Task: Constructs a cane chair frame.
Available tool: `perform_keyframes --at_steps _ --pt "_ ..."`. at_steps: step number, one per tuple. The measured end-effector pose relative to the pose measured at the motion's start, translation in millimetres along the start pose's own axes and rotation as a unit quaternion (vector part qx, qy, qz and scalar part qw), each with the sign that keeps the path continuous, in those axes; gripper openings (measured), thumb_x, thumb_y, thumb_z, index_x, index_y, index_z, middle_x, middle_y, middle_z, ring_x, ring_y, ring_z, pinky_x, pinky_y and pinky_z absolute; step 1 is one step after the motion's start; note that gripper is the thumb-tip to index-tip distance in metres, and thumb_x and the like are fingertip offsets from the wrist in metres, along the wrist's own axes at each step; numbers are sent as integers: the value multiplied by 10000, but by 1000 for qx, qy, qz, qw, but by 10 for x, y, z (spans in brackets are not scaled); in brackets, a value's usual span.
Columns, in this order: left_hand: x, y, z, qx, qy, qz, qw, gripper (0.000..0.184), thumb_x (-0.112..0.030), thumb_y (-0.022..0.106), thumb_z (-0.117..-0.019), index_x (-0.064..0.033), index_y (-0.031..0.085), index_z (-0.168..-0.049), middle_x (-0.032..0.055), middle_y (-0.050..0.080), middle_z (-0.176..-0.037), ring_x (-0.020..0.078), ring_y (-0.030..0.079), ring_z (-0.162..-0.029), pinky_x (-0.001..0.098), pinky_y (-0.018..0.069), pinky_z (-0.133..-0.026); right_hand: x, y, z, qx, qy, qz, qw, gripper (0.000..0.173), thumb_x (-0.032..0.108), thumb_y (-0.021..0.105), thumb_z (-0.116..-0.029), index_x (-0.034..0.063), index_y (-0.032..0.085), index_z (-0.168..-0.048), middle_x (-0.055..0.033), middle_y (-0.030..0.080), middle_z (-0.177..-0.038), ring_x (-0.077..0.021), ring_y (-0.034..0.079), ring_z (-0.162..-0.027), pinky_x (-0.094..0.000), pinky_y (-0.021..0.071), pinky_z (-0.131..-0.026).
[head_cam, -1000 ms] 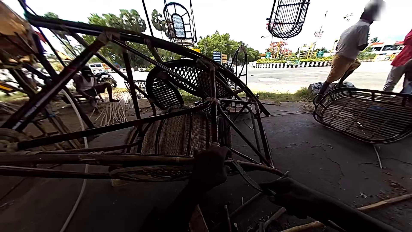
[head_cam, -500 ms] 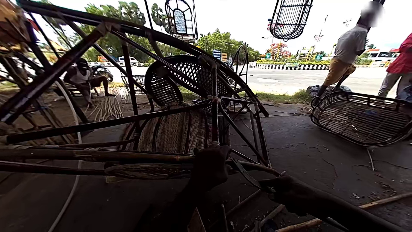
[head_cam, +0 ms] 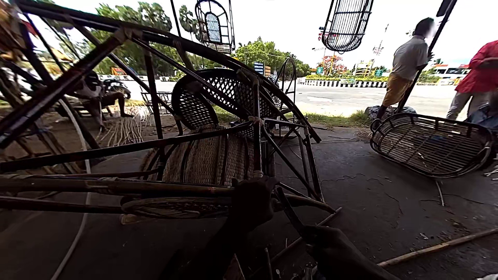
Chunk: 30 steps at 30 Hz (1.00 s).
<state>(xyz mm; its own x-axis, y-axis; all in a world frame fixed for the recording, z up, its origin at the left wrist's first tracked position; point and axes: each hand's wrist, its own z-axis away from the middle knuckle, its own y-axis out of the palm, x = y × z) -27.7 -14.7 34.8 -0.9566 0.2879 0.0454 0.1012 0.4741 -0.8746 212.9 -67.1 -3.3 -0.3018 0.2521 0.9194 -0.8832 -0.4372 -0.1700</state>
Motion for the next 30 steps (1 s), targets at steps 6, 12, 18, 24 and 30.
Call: perform_keyframes --at_steps 6,12,18,24,30 --pt "31 -8 -57 22 -2 -13 1000 314 -342 790 -830 -298 767 -1140 -63 737 -1009 168 697 -852 444 558 -686 -495 406 -256 -153 -143 97 973 543 154 678 -943 101 553 -1468 -63 715 -892 -163 632 -597 -370 565 -561" --pt "79 -99 -142 66 -14 8 998 199 -341 777 -859 -312 767 -1055 -88 736 -1003 147 697 -879 440 562 -707 -899 1006 -880 -223 -275 -52 934 557 90 695 -937 -8 538 -1463 -105 719 -896 -144 608 -546 -342 562 -511" --pt "88 -182 -142 111 -38 51 992 582 -266 784 -855 -407 618 -1395 -48 737 -1008 193 693 -834 498 535 -690 -892 936 -815 -167 -258 -125 943 560 87 664 -956 -21 506 -1482 -76 684 -777 -125 548 -480 -323 518 -450" --pt "105 -206 -142 126 -34 101 986 616 -188 729 -902 -359 549 -1466 -124 755 -1077 159 711 -906 525 547 -745 -1071 659 -384 -150 -196 -91 965 546 76 652 -961 -27 506 -1477 -75 677 -781 -136 559 -510 -331 514 -468" --pt "-32 -100 -196 75 -83 72 991 469 -229 716 -921 -306 627 -1375 -49 775 -955 219 718 -778 537 541 -640 -1025 750 -345 -172 -200 -88 961 519 124 679 -958 19 561 -1452 -85 728 -884 -147 605 -556 -353 549 -507"
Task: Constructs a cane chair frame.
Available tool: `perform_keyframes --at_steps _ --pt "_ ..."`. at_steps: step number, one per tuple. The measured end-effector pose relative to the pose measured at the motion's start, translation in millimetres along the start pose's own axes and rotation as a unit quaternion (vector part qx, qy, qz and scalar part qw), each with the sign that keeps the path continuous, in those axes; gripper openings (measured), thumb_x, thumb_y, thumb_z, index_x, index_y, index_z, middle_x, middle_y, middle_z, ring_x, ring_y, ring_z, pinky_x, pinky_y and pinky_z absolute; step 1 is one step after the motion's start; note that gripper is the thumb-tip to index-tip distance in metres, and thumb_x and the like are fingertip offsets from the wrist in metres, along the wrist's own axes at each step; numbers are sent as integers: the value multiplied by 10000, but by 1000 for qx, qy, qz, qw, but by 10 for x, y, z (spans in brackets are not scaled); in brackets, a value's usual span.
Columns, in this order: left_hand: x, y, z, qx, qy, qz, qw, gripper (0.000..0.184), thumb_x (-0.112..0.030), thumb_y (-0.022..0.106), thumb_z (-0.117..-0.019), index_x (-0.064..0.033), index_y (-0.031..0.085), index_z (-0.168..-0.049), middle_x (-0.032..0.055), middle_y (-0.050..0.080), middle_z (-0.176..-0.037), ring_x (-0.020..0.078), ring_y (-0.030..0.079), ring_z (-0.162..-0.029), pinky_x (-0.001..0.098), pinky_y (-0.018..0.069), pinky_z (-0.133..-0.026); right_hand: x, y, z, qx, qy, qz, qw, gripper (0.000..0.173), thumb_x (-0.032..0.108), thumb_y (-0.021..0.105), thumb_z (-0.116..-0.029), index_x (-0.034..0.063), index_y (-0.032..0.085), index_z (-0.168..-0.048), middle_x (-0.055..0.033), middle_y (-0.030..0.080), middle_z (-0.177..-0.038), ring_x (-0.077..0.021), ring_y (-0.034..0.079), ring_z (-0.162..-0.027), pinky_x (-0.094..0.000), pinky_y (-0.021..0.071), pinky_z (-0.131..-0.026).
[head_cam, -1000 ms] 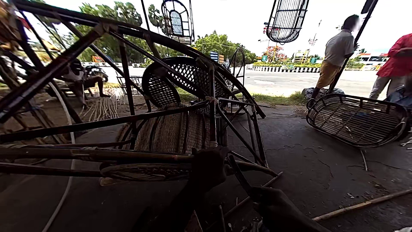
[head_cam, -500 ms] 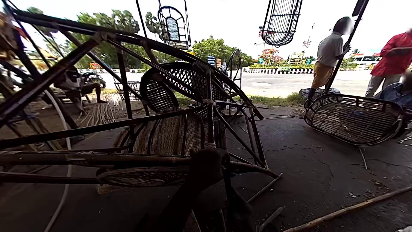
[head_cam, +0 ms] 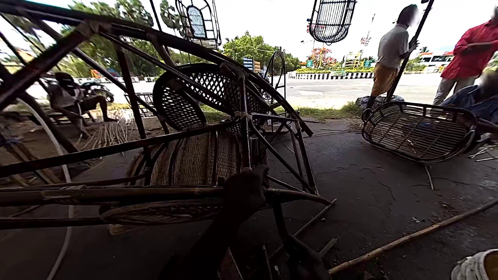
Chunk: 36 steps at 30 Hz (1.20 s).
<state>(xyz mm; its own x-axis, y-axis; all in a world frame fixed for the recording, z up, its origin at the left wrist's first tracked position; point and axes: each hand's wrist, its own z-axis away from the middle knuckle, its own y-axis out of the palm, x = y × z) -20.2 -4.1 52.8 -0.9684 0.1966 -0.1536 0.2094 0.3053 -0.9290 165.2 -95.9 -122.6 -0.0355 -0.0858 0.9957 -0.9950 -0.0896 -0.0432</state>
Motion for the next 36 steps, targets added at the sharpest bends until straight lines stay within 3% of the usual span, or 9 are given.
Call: perform_keyframes --at_steps 4,8,13,17,31,36 --pt "-93 -2 -78 -13 -32 -33 999 468 -198 748 -877 -280 654 -1329 -10 767 -893 245 719 -763 531 544 -645 39 11 20 -22 59 -68 996 553 124 665 -971 -5 505 -1485 -91 656 -766 -146 534 -483 -336 497 -440" --pt "-118 86 -153 -8 9 -66 998 408 -186 752 -873 -193 657 -1269 33 730 -816 268 704 -720 506 551 -622 -24 -69 -26 48 99 -127 986 549 128 652 -975 10 505 -1490 -75 645 -764 -130 510 -482 -307 463 -422" --pt "-55 125 -142 19 30 -12 999 348 -227 766 -900 -229 676 -1236 -35 761 -852 194 723 -751 493 574 -687 -66 -135 -148 91 114 -177 973 545 139 639 -978 12 497 -1489 -71 622 -757 -121 506 -480 -288 455 -415" --pt "-28 120 -138 22 32 21 999 360 -213 768 -904 -219 670 -1251 -42 771 -886 184 734 -789 508 585 -730 -88 -264 -222 121 101 -168 973 539 137 657 -965 14 521 -1472 -60 639 -765 -108 508 -482 -278 454 -418" --pt "-10 94 -152 25 18 25 999 346 -176 725 -928 -227 669 -1266 -26 772 -869 203 724 -750 517 569 -682 -50 -452 -358 190 114 -160 962 571 160 659 -968 57 495 -1505 -51 645 -812 -105 502 -483 -271 448 -412" --pt "-36 104 -146 26 5 23 999 346 -200 743 -925 -245 672 -1261 -59 769 -881 163 718 -745 488 574 -690 -59 -473 -376 202 121 -199 951 546 164 655 -972 68 513 -1491 -52 621 -778 -105 493 -477 -267 439 -406"
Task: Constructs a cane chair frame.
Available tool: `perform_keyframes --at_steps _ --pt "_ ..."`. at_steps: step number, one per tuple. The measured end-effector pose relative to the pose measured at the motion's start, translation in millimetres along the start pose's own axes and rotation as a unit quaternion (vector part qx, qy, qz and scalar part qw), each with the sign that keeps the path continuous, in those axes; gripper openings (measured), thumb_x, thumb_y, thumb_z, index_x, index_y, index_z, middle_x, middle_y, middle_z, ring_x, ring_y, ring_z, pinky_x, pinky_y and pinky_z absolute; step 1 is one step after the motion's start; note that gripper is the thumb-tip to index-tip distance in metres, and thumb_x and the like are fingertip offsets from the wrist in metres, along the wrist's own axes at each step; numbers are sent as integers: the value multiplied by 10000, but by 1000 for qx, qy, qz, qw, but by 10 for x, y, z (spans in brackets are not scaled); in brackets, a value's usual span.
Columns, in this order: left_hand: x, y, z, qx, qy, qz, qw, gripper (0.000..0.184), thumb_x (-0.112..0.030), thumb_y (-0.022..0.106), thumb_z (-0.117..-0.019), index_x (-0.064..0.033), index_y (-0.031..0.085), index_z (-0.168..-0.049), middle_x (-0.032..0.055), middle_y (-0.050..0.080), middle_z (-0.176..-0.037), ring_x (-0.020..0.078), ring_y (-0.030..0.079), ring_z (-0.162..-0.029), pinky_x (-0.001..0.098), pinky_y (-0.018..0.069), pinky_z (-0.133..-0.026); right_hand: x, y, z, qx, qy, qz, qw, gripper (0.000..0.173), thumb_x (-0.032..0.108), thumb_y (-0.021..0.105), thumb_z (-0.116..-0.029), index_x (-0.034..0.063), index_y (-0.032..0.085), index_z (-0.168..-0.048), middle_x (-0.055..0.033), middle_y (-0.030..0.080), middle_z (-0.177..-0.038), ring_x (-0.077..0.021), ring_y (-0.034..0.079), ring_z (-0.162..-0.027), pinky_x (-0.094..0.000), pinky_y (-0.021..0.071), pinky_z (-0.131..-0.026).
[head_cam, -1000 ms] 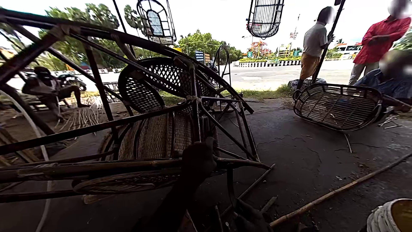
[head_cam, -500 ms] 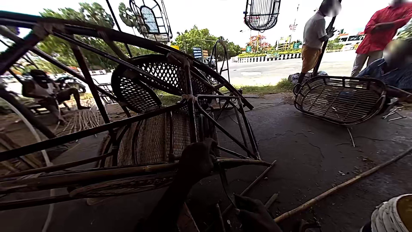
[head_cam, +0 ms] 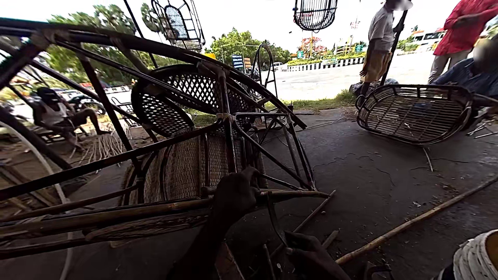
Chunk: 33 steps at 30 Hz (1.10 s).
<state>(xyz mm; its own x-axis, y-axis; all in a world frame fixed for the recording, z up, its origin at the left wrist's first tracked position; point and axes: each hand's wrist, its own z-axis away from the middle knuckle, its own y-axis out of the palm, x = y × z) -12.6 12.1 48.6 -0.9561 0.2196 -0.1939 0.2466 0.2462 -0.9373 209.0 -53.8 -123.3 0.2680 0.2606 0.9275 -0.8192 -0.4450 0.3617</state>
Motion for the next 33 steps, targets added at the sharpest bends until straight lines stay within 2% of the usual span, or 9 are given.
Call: perform_keyframes --at_steps 7,11,16,19,22,25,27,29,33 --pt "-25 9 40 -12 2 0 1000 316 -184 736 -929 -245 687 -1235 -57 768 -878 166 721 -745 487 577 -672 82 -157 -54 106 57 -57 991 550 196 653 -973 115 499 -1495 -38 595 -749 -94 488 -466 -249 424 -394" --pt "-6 -5 8 -14 7 -10 1000 320 -179 732 -931 -241 689 -1241 -46 771 -878 180 723 -751 501 570 -678 108 154 22 -91 -13 137 986 542 157 651 -970 78 523 -1491 -42 646 -827 -112 527 -519 -289 472 -456" --pt "-9 -33 -13 -21 6 1 1000 326 -177 749 -919 -242 690 -1233 -41 768 -869 178 723 -747 502 575 -681 -210 540 -66 -291 -119 312 897 503 151 675 -926 82 620 -1422 -70 763 -1051 -150 719 -868 -406 591 -835" --pt "-8 -63 -10 -27 7 2 1000 291 -167 727 -936 -232 700 -1218 -29 769 -865 197 722 -746 507 563 -663 -262 887 -112 -363 -128 345 856 513 139 646 -945 56 590 -1448 -100 762 -1040 -206 726 -835 -445 595 -793" --pt "-19 -58 -76 -17 -5 -4 1000 274 -177 715 -940 -231 707 -1208 -34 773 -911 193 730 -798 509 577 -722 -259 952 -180 -447 -148 475 743 482 164 602 -972 36 597 -1437 -125 741 -975 -259 725 -714 -450 599 -615" --pt "15 -76 -73 -17 2 -10 1000 274 -182 711 -936 -243 709 -1203 -38 764 -908 189 724 -798 500 581 -721 -117 819 -125 -429 -133 546 707 486 164 596 -982 71 584 -1459 -138 736 -970 -283 723 -678 -460 594 -573" --pt "12 -67 -30 -26 24 -2 999 277 -168 725 -927 -231 712 -1197 -26 758 -866 203 715 -754 505 567 -677 24 744 -11 -393 -108 550 729 492 161 582 -990 114 571 -1480 -122 739 -1018 -276 736 -730 -460 604 -626" --pt "0 -67 -11 -26 29 8 999 289 -157 729 -926 -226 705 -1206 -16 758 -864 213 715 -750 511 566 -672 80 634 52 -326 -98 469 815 506 160 609 -973 123 575 -1476 -91 751 -1041 -237 727 -816 -458 601 -740" --pt "0 -70 2 -29 26 19 999 280 -161 716 -940 -222 700 -1213 -10 760 -867 218 717 -755 516 565 -668 150 401 -37 -149 -18 183 972 554 157 646 -969 99 515 -1505 -59 639 -793 -151 546 -508 -339 498 -455"
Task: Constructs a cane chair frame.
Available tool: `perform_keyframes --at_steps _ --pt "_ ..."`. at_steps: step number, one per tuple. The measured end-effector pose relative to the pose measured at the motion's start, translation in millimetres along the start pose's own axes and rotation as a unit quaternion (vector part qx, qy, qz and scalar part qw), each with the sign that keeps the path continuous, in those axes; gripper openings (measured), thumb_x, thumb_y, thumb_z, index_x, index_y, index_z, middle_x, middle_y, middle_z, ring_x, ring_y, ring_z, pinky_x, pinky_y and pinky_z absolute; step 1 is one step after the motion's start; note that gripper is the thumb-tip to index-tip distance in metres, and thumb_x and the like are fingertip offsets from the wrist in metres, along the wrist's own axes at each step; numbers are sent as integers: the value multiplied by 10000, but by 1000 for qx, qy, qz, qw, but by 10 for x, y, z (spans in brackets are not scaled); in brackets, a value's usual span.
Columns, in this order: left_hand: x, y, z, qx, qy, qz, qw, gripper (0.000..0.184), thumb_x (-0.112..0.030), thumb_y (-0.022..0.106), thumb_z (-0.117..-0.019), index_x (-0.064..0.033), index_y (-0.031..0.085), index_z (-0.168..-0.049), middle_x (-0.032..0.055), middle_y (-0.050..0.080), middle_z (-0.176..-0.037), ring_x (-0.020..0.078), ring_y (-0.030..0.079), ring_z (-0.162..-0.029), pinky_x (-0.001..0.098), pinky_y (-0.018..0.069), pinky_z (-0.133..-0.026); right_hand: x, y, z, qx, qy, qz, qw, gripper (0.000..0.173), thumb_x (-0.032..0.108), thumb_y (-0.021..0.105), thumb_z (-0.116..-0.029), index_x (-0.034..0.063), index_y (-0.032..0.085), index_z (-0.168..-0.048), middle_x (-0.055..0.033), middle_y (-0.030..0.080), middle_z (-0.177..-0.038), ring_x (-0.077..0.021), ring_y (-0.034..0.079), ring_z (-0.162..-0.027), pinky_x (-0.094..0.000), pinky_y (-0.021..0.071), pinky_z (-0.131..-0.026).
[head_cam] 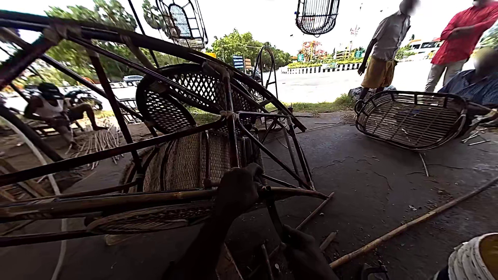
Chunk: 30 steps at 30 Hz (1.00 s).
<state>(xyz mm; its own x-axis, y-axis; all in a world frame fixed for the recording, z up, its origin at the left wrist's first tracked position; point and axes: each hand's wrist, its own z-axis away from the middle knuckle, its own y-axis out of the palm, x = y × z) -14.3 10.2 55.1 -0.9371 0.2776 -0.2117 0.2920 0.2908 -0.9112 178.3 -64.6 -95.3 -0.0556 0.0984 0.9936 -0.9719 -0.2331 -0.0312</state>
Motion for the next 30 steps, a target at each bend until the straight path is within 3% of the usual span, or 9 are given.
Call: perform_keyframes --at_steps 4,7,9,11,13,14,19,25,30 --pt "55 46 31 -31 9 -61 998 273 -245 729 -938 -218 710 -1209 -7 745 -903 226 710 -811 509 569 -689 45 -204 -102 15 -7 36 999 531 165 677 -942 90 559 -1454 -52 665 -792 -139 545 -496 -316 484 -444" --pt "158 70 222 -73 35 -223 971 516 -396 823 -833 -207 693 -1296 7 700 -1278 274 639 -1202 578 464 -993 120 -367 -163 0 -22 160 987 483 240 700 -917 129 633 -1382 -27 701 -844 -127 597 -576 -330 525 -539" --pt "322 86 309 -76 28 -315 946 738 -427 859 -768 -147 629 -1410 133 517 -1539 416 480 -1399 665 357 -1105 187 -430 -225 -15 -34 264 964 465 318 671 -912 188 668 -1359 -19 704 -891 -139 623 -674 -375 542 -661" --pt "503 59 310 -105 77 -353 927 603 -418 852 -773 -78 703 -1249 191 667 -1299 397 652 -1160 605 472 -993 240 -459 -290 -32 -46 341 938 453 366 626 -922 223 678 -1349 -23 724 -984 -165 669 -813 -424 560 -783" --pt "670 -109 208 -106 165 -338 921 369 -422 825 -800 -99 735 -956 100 724 -901 290 713 -846 508 537 -769 278 -479 -323 -46 -65 376 923 437 368 604 -943 223 676 -1349 -28 738 -1022 -178 697 -885 -441 567 -830" --pt "734 -183 157 -91 196 -336 917 392 -500 767 -863 -112 728 -908 69 714 -835 258 712 -802 477 547 -758 310 -481 -320 -50 -76 386 918 429 360 600 -954 216 674 -1351 -34 740 -1023 -181 702 -895 -439 568 -837" --pt "1041 -547 72 -111 289 -315 897 628 -670 503 -977 -96 723 -847 60 697 -762 246 724 -771 460 593 -771 546 -440 -311 -42 -141 410 900 400 361 590 -976 228 670 -1345 -47 729 -946 -196 695 -819 -457 574 -771" --pt "1426 -1315 -32 -93 289 -256 918 477 -637 643 -891 -173 718 -808 -1 679 -728 197 687 -729 461 561 -791 1289 -194 -274 46 -130 405 904 393 431 597 -983 264 679 -1329 -8 712 -960 -143 667 -818 -415 563 -772" --pt "1601 -1561 -405 -110 255 -233 932 566 -781 565 -855 -237 696 -770 -53 644 -689 153 653 -696 458 538 -745 1791 -255 -619 94 -132 405 900 421 374 633 -965 220 669 -1355 -18 732 -951 -138 679 -752 -391 581 -709"
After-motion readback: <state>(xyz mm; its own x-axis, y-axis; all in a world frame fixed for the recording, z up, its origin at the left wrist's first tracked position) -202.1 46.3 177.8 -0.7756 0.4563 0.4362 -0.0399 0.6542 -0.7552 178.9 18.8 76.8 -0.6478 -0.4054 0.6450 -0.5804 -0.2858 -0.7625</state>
